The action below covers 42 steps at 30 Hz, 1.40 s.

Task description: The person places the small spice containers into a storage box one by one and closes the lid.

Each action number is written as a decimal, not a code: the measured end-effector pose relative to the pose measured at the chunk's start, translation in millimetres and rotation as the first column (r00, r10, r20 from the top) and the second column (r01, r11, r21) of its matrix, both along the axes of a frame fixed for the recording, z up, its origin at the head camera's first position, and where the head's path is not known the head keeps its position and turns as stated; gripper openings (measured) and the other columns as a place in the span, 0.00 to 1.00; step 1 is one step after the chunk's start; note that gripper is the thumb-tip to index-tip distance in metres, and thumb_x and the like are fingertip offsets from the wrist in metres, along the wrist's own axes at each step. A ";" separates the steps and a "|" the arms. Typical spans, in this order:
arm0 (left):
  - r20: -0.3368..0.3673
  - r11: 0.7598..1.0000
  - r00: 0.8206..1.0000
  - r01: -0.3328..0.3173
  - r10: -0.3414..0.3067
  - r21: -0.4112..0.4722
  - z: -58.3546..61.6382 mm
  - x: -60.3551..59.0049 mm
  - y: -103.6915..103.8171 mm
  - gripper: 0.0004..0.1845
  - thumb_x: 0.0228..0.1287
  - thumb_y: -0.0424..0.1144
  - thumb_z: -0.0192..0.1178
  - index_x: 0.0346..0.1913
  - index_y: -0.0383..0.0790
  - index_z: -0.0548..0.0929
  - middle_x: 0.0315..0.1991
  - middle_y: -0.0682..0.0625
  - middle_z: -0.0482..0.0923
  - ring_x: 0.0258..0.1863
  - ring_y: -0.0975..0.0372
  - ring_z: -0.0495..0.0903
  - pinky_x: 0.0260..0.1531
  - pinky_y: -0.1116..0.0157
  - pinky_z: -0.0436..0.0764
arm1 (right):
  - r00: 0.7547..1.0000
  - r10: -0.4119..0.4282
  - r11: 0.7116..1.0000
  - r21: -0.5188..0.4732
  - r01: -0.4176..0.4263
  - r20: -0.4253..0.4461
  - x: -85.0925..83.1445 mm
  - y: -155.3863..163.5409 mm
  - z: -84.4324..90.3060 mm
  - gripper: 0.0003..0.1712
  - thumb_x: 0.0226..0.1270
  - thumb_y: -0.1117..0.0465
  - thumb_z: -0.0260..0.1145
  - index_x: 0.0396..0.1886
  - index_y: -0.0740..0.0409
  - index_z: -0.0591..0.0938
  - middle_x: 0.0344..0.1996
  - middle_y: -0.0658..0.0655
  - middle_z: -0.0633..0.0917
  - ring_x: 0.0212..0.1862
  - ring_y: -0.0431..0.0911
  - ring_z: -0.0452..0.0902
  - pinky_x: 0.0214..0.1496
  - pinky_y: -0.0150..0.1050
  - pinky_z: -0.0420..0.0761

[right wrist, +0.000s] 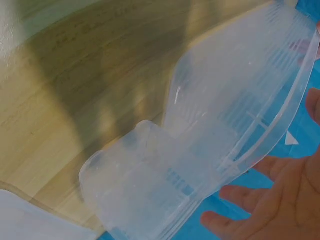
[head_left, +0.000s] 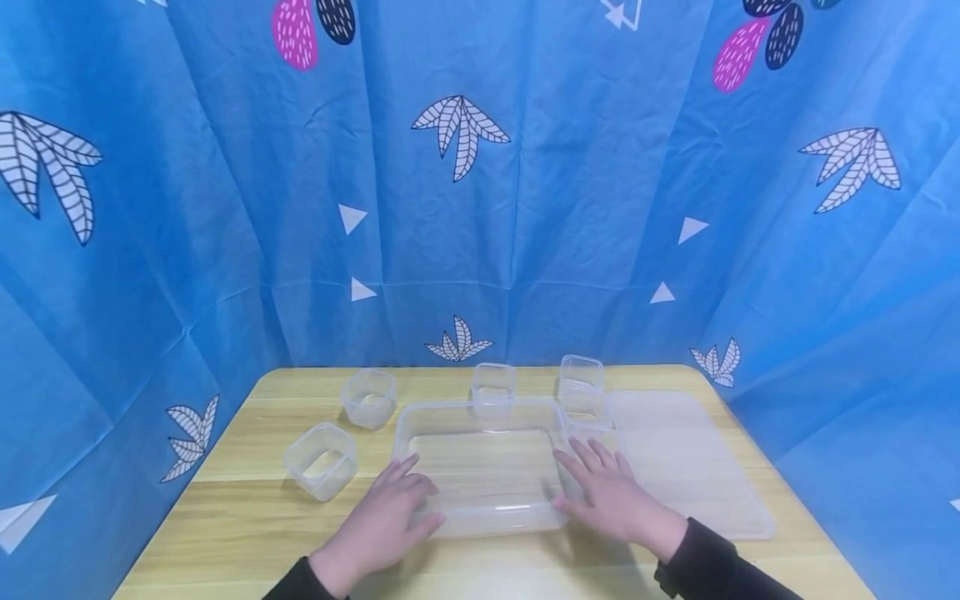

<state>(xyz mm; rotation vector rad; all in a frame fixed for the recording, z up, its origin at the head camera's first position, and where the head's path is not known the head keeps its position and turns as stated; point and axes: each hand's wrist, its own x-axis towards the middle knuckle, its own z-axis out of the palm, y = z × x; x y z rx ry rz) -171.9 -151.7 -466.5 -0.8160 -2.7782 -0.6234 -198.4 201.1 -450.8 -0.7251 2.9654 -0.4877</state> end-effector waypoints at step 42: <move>-0.061 0.997 0.996 0.062 -0.065 -0.056 -2.2 0.0 1.1 0.10 0.70 0.42 0.62 0.49 0.44 0.85 0.48 0.54 0.84 0.47 0.58 0.83 0.49 0.54 0.82 | 0.988 0.100 0.995 0.025 -0.098 -0.120 3.3 -21.8 1.9 0.28 0.69 0.45 0.66 0.58 0.60 0.82 0.60 0.64 0.77 0.60 0.59 0.75 0.59 0.55 0.78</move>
